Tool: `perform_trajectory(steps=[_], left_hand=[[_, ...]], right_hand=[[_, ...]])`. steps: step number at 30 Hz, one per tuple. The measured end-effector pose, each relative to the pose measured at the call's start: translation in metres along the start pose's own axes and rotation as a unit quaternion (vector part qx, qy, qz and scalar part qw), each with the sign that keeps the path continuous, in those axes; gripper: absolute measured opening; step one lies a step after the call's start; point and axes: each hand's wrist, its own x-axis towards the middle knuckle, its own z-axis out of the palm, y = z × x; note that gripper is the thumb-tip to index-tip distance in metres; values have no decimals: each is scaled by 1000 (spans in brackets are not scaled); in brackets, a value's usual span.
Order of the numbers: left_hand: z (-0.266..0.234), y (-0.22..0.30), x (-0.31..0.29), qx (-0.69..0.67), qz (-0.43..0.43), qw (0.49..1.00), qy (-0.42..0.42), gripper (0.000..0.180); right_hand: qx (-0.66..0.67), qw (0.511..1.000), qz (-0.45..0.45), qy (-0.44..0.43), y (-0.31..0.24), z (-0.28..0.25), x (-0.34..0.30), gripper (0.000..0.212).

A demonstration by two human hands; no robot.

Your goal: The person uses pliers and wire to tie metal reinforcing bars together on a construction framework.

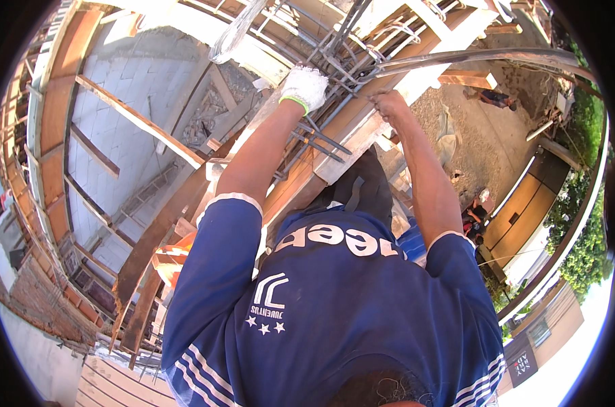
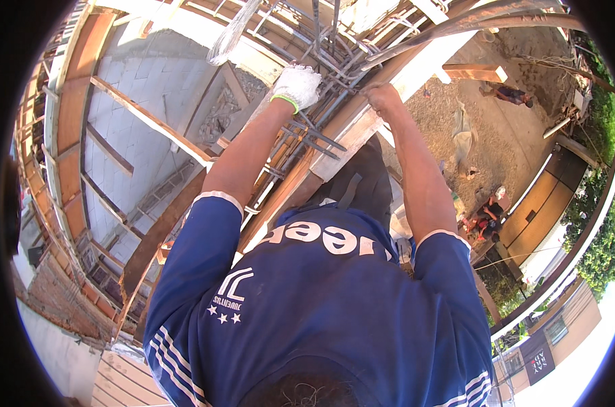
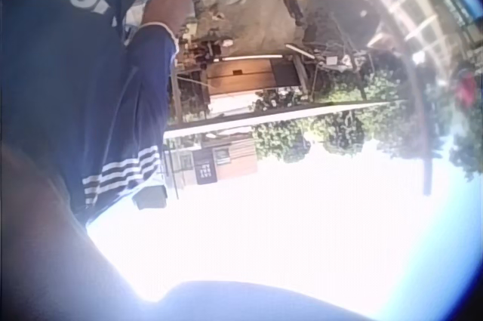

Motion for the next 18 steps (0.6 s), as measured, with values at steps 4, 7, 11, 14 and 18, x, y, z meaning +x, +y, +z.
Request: perform_trajectory(steps=[4,7,11,14,18], left_hand=[[1,13,21,33,-11,998,-43,24],[-1,18,28,8,-48,994,-100,27],[-6,13,29,-31,-74,990,-115,30],[-1,13,29,-13,-69,992,-101,31],[1,18,29,-8,-85,992,-94,31]], right_hand=[[-8,1000,10,-9,-3,-2,2,12],[-4,1000,19,-19,-5,-5,1,10],[-15,999,18,-23,-2,-7,8,9],[-31,999,8,-24,0,-7,12,10],[-73,996,-43,2,9,-2,20,20]])
